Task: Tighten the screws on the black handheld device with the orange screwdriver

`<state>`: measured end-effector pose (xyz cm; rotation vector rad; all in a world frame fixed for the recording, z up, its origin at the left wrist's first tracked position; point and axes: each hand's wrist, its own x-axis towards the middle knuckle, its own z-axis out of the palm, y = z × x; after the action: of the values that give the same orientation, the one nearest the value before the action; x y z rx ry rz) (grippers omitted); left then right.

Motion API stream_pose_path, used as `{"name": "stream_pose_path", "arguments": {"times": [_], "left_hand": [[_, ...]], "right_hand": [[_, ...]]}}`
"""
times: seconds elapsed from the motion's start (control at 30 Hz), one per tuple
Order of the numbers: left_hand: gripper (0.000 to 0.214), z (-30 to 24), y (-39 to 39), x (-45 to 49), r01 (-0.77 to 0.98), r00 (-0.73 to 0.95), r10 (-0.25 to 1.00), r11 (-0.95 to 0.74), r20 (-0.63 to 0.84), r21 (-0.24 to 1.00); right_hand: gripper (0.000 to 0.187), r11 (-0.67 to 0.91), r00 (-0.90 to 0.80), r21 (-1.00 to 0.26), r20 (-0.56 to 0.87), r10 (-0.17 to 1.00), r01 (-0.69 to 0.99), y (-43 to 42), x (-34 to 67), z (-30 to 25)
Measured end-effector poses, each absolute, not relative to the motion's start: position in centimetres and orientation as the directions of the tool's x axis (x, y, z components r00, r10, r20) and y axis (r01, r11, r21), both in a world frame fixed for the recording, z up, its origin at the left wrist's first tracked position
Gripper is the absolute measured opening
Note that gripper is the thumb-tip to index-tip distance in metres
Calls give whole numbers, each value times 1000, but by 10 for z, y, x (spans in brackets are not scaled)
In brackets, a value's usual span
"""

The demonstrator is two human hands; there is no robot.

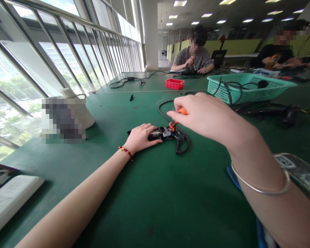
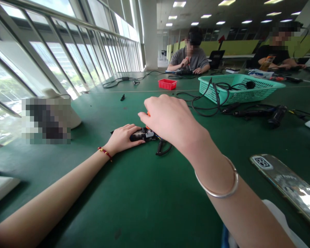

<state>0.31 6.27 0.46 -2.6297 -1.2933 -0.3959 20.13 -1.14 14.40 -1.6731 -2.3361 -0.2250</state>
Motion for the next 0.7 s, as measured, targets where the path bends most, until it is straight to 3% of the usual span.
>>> {"name": "stream_pose_path", "arguments": {"times": [0.1,0.23,0.47,0.7], "left_hand": [[56,5,63,3,793,588,742,-607,323,-50],[55,6,62,3,794,587,743,-607,321,-45],[55,5,62,3,794,588,743,-606,320,-52],[54,5,62,3,797,584,747,-601,317,-53]], "right_hand": [[14,398,-375,-40,260,890,916,-15,208,144],[12,444,-423,-134,158,892,886,-14,218,144],[44,313,-313,-221,36,949,924,-6,218,148],[24,368,-357,-201,90,930,908,-5,226,147]]}}
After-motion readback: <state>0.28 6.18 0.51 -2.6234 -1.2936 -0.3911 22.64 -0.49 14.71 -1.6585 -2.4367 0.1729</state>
